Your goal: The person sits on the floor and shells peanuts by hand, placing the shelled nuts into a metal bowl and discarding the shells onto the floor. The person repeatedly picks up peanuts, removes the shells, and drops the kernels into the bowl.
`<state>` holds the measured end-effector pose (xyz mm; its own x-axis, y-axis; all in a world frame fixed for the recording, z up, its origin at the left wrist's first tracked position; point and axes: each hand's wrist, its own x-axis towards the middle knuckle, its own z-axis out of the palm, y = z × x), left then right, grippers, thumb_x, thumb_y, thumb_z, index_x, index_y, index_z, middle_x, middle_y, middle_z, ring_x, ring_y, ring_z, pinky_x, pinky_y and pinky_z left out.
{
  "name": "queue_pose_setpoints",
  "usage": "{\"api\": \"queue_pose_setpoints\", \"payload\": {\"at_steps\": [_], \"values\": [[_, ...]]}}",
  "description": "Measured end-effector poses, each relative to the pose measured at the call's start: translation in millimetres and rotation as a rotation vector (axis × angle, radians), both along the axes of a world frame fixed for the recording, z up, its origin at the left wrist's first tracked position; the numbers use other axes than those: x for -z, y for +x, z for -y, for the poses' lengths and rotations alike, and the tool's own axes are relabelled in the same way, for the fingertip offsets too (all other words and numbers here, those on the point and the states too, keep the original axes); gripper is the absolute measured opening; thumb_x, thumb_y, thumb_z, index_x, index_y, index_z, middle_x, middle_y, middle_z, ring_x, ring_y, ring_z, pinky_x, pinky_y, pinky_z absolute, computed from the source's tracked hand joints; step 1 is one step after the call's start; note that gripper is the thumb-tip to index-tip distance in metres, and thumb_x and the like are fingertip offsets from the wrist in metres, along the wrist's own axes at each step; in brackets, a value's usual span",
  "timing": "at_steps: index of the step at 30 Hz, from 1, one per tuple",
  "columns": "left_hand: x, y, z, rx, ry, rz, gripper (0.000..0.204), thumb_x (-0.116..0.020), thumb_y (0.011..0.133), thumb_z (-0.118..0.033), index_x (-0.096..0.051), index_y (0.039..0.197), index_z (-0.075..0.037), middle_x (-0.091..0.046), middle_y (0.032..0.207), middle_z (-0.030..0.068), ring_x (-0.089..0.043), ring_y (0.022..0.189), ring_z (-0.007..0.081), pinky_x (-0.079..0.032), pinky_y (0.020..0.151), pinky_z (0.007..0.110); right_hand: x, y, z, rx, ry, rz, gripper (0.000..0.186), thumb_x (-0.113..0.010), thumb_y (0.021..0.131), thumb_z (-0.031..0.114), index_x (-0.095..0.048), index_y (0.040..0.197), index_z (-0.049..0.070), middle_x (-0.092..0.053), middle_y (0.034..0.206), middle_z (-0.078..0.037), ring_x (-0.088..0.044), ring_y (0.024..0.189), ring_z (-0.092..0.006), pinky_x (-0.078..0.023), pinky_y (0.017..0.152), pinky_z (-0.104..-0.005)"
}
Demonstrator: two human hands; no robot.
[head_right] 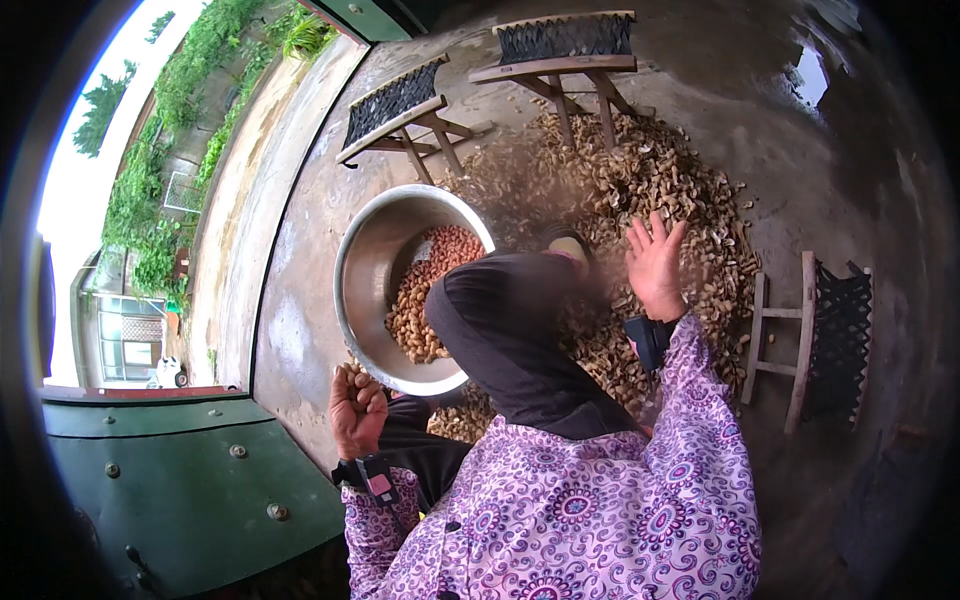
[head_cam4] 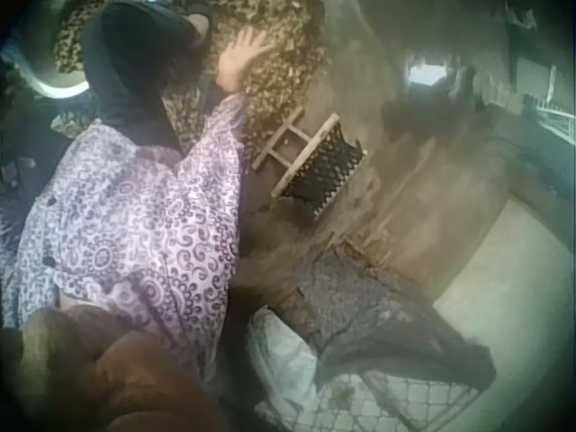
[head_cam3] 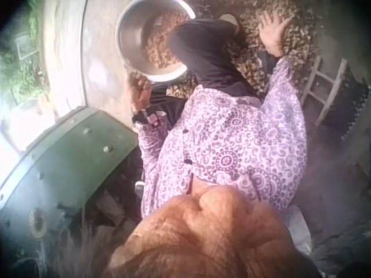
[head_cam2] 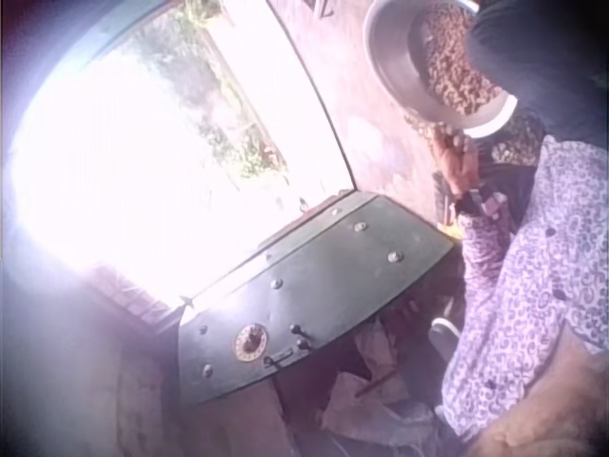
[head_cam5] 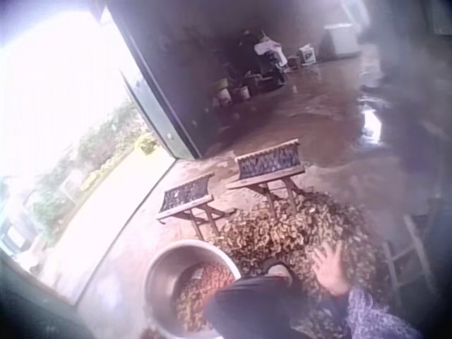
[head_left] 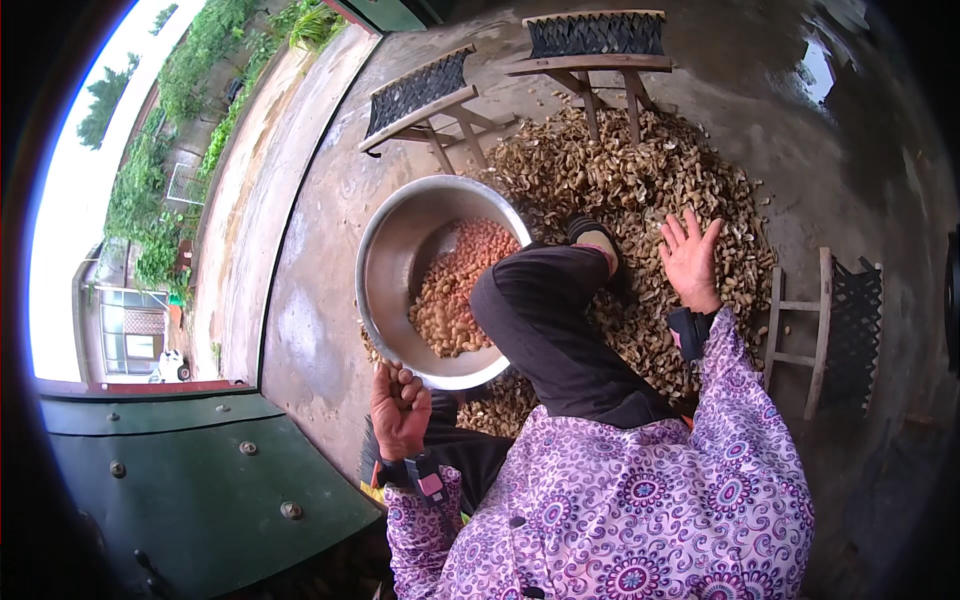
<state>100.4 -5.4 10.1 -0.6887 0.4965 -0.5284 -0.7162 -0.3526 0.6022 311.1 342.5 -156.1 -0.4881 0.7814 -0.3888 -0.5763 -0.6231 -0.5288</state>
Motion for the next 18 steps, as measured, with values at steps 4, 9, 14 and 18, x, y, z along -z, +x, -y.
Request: {"api": "queue_pose_setpoints", "payload": {"at_steps": [4,9,14,18], "values": [[-0.9,2.1,1.6,0.013,-0.02,-0.038,0.019,-0.047,0.087,-0.027,-0.047,0.084,-0.008,-0.043,0.067,-0.0002,-0.033,0.05,0.007,-0.028,0.041,0.019,-5.0,19.2,-4.7,0.015,0.028,0.0,0.091,-0.029,0.07,0.074,-0.012,0.135,0.012,-0.019,0.138,-0.013,-0.014,0.128,-0.0257,0.001,0.102,-0.0415],[-0.6,3.3,-1.0,0.088,-0.008,-0.058,0.02,-0.047,0.086,-0.027,-0.051,0.085,-0.008,-0.049,0.067,0.0007,-0.039,0.052,0.0078,-0.031,0.043,0.02,-19.0,48.6,-18.2,0.074,0.026,-0.008,0.086,-0.031,0.073,0.071,-0.019,0.134,0.012,-0.027,0.135,-0.01,-0.026,0.122,-0.0216,-0.01,0.1,-0.0373],[-4.2,12.2,-15.6,0.143,-0.016,-0.075,0.021,-0.048,0.086,-0.027,-0.053,0.086,-0.007,-0.05,0.068,0.0014,-0.039,0.052,0.0079,-0.032,0.043,0.021,-35.8,70.0,-30.5,0.134,0.036,-0.027,0.084,-0.03,0.075,0.07,-0.02,0.134,0.01,-0.028,0.134,-0.01,-0.026,0.121,-0.0205,-0.011,0.1,-0.0335],[-8.9,16.5,-20.6,0.192,-0.019,-0.119,0.021,-0.047,0.087,-0.028,-0.052,0.087,-0.007,-0.05,0.068,0.0015,-0.04,0.052,0.008,-0.033,0.043,0.021,-44.7,73.1,-32.6,0.142,0.071,-0.065,0.082,-0.031,0.076,0.068,-0.022,0.133,0.01,-0.031,0.133,-0.01,-0.027,0.12,-0.02,-0.013,0.1,-0.0326]]}}
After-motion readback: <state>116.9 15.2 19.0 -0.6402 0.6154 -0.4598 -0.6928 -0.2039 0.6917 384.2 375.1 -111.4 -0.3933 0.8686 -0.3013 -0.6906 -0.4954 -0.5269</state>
